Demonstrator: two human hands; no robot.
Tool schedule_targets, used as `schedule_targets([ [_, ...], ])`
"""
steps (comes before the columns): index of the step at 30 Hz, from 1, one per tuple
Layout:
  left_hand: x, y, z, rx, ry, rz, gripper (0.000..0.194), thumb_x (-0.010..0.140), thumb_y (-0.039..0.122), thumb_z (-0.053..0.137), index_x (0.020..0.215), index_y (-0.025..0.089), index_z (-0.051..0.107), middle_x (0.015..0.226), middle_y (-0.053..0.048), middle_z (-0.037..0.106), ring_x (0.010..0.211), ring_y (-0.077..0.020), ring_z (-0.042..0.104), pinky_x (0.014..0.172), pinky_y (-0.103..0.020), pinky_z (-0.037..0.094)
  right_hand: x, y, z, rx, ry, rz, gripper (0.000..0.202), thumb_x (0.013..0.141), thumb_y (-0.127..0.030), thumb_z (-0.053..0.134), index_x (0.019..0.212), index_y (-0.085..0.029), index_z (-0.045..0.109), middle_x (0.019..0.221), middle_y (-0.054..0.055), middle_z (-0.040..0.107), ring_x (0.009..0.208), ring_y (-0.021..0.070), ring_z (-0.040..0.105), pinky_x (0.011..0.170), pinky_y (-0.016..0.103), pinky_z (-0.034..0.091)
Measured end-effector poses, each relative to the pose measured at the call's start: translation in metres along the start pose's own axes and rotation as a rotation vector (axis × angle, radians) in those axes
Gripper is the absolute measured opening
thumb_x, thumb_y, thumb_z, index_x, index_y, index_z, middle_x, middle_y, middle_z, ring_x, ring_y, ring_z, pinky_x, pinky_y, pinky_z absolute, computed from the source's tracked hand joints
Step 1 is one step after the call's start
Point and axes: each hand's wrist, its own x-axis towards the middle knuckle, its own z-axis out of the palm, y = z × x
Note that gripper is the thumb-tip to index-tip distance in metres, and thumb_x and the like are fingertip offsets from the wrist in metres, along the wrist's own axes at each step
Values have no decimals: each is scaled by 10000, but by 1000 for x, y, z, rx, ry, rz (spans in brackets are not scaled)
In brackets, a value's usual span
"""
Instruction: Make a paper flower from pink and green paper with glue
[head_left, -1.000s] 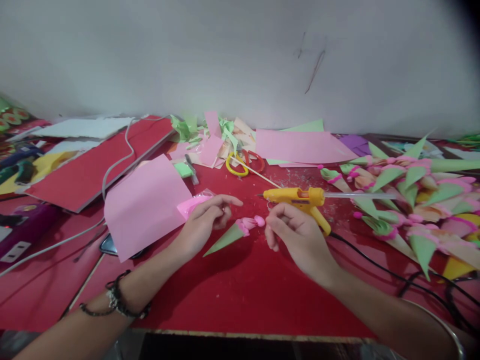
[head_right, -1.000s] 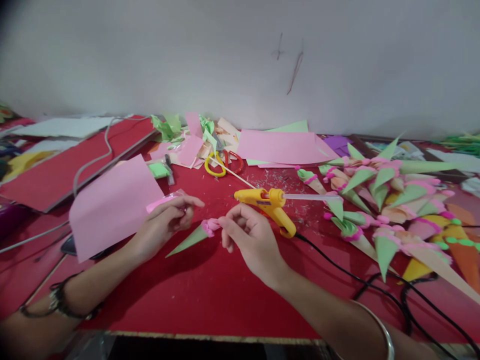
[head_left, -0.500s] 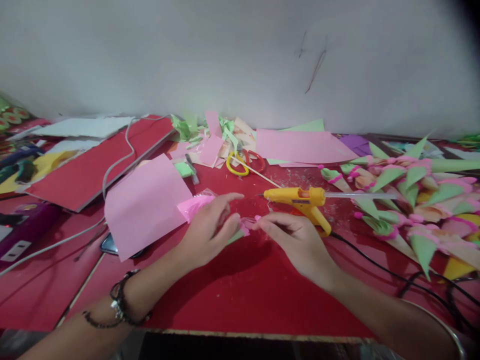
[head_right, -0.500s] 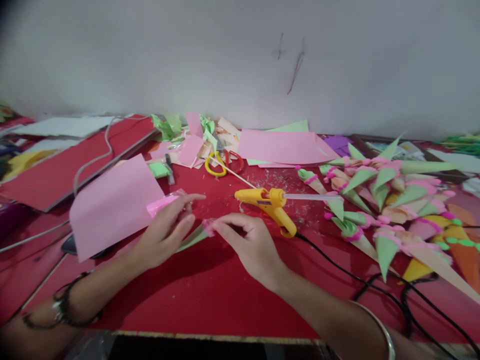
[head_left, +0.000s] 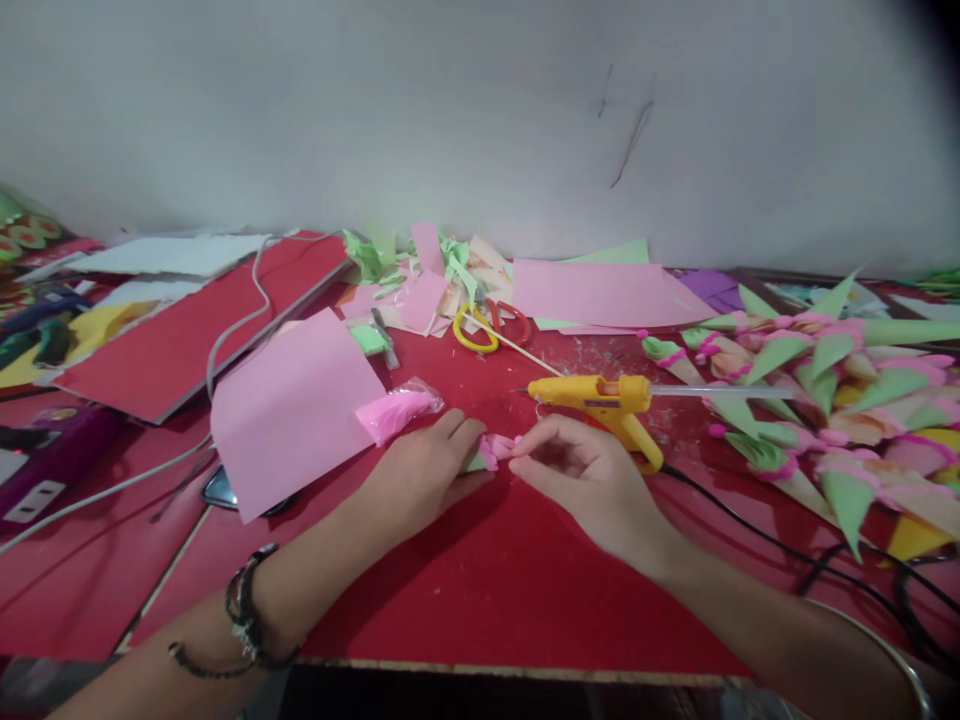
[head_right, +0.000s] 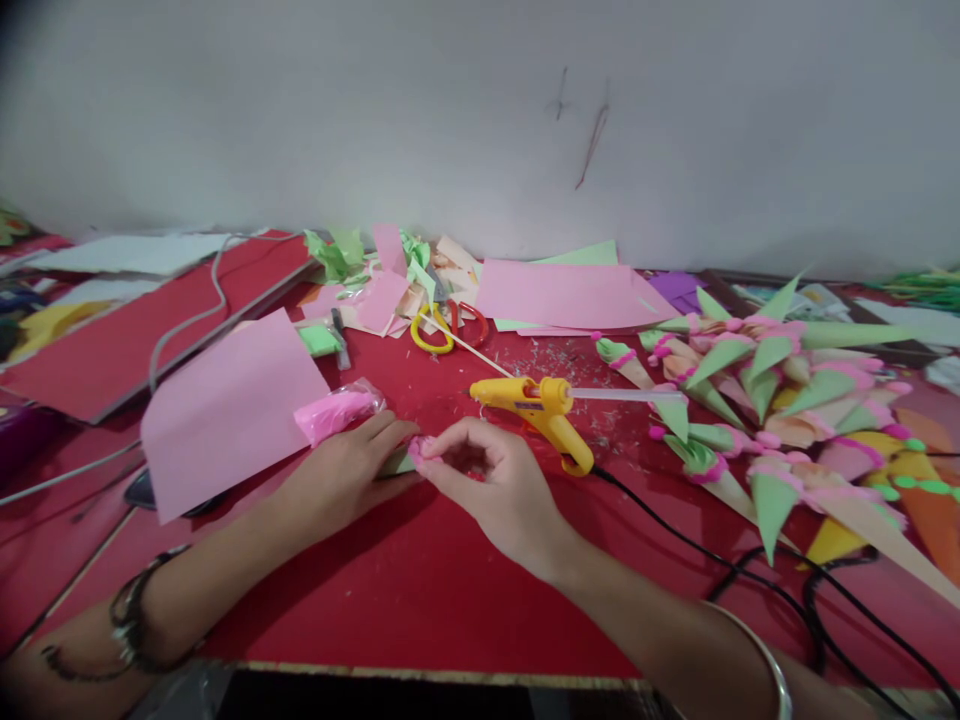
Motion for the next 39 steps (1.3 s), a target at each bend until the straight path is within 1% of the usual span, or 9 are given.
schedule_targets([
  [3, 1, -2, 0, -113, 4, 2, 182, 830, 310, 460, 920, 159, 504, 853, -49, 553, 730, -169, 522, 593, -259, 376, 0, -1, 0, 39, -27, 27, 62, 730, -213, 594, 774, -193, 632, 768, 4, 674, 718, 116, 622, 679, 236, 509],
  [6, 2, -3, -2, -274, 59, -30, 183, 816, 310, 478, 916, 161, 510, 760, -17, 546, 638, -133, 483, 540, -235, 330, 0, -3, -1, 64, -19, 4, 125, 778, -240, 534, 772, -200, 652, 692, -3, 669, 622, 108, 615, 618, 242, 523],
  [10, 3, -3, -7, -452, 116, -152, 283, 820, 402, 454, 969, 167, 506, 616, 39, 447, 525, -103, 389, 477, -218, 272, -2, -5, -2, 63, 75, -90, 25, 703, -215, 618, 682, -204, 625, 616, -19, 635, 568, 103, 592, 542, 214, 510],
  [15, 4, -3, -12, -778, 75, -188, 263, 833, 418, 428, 874, 177, 525, 741, 18, 512, 668, -119, 467, 609, -224, 376, -4, -7, 0, 137, 15, -40, 58, 707, -188, 621, 758, -208, 639, 736, -3, 682, 680, 118, 638, 656, 239, 531],
  [18, 3, -4, -11, -967, 45, -196, 264, 833, 423, 432, 870, 191, 553, 825, 4, 559, 776, -139, 510, 695, -237, 405, -5, -6, -1, 162, -26, -18, 77, 751, -234, 579, 748, -200, 647, 643, -9, 669, 578, 107, 623, 572, 230, 528],
  [22, -1, -6, -7, -1157, 6, -234, 310, 818, 459, 445, 915, 198, 583, 785, -4, 563, 738, -141, 527, 671, -242, 423, -4, -5, -2, 97, 70, -77, 42, 681, -203, 646, 672, -202, 605, 598, -33, 610, 553, 89, 575, 528, 195, 497],
  [28, -3, -5, -4, -1234, -82, -243, 291, 814, 457, 458, 921, 213, 575, 726, 7, 520, 648, -115, 490, 580, -219, 410, -2, -5, 1, 143, 50, -60, 100, 697, -156, 624, 768, -224, 638, 761, -14, 676, 710, 113, 634, 688, 235, 538],
  [33, -1, -2, -3, -1272, -125, -209, 283, 813, 449, 462, 932, 205, 541, 708, 8, 483, 621, -113, 463, 565, -229, 402, -2, -6, 0, 167, 50, -29, 53, 689, -201, 640, 738, -216, 653, 684, -16, 677, 599, 114, 632, 610, 247, 554],
  [39, 1, 4, -6, -1294, -140, -144, 224, 826, 402, 470, 886, 194, 523, 678, 30, 423, 572, -76, 385, 532, -196, 361, -1, -5, -1, 67, 43, -123, 38, 692, -202, 647, 725, -217, 637, 724, -12, 637, 689, 113, 603, 632, 225, 519],
])
